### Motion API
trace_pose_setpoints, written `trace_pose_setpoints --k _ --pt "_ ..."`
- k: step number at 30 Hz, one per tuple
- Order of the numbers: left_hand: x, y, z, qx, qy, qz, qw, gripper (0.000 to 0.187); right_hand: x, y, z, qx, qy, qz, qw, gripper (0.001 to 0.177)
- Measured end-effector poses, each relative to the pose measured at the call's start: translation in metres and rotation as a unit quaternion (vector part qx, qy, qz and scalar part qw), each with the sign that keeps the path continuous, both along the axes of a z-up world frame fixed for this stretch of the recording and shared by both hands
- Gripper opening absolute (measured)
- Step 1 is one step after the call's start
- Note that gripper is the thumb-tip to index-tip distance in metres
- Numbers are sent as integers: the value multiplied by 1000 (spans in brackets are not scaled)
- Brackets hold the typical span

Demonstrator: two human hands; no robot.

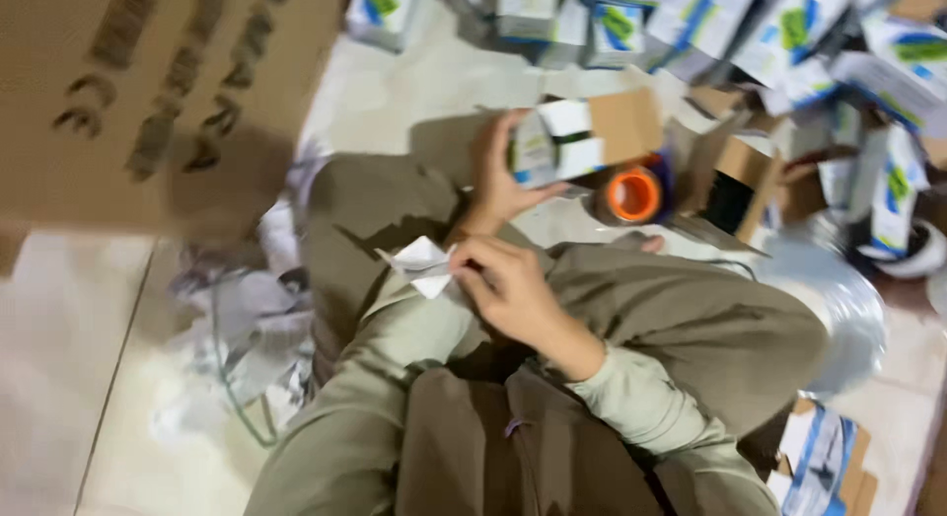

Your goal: The person sits on the floor and packs small green devices into small product boxes. They use a tape dispenser to seal the boxes and place them into a larger cardboard box. The person also handles a roll of clear tubing and places it into a box.

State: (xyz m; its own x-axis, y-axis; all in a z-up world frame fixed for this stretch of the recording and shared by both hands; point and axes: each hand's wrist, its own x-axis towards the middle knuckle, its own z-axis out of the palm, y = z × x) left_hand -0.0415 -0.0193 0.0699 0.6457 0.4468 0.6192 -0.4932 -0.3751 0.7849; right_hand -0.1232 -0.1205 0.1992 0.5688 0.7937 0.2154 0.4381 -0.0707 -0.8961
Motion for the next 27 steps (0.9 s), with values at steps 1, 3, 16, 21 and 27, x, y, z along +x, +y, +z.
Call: trace_pose_setpoints --k 1,3,16,21,27 --pt "-3 1 3 2 4 19 1000 95 -9 12 -6 2 4 19 1000 13" --pt "-5 1 9 27 19 -13 999 96 -26 33 -16 11 15 46 999 14" --pt "4 8 0 4 -19 -19 1000 85 3 35 15 33 -85 56 994 26" --pt "-7 10 29 -28 -81 -27 996 82 57 -19 34 -29 -328 -107 938 26" --pt "-15 14 38 16 -47 -45 998 81 72 -52 13 -62 -314 -122 940 26"
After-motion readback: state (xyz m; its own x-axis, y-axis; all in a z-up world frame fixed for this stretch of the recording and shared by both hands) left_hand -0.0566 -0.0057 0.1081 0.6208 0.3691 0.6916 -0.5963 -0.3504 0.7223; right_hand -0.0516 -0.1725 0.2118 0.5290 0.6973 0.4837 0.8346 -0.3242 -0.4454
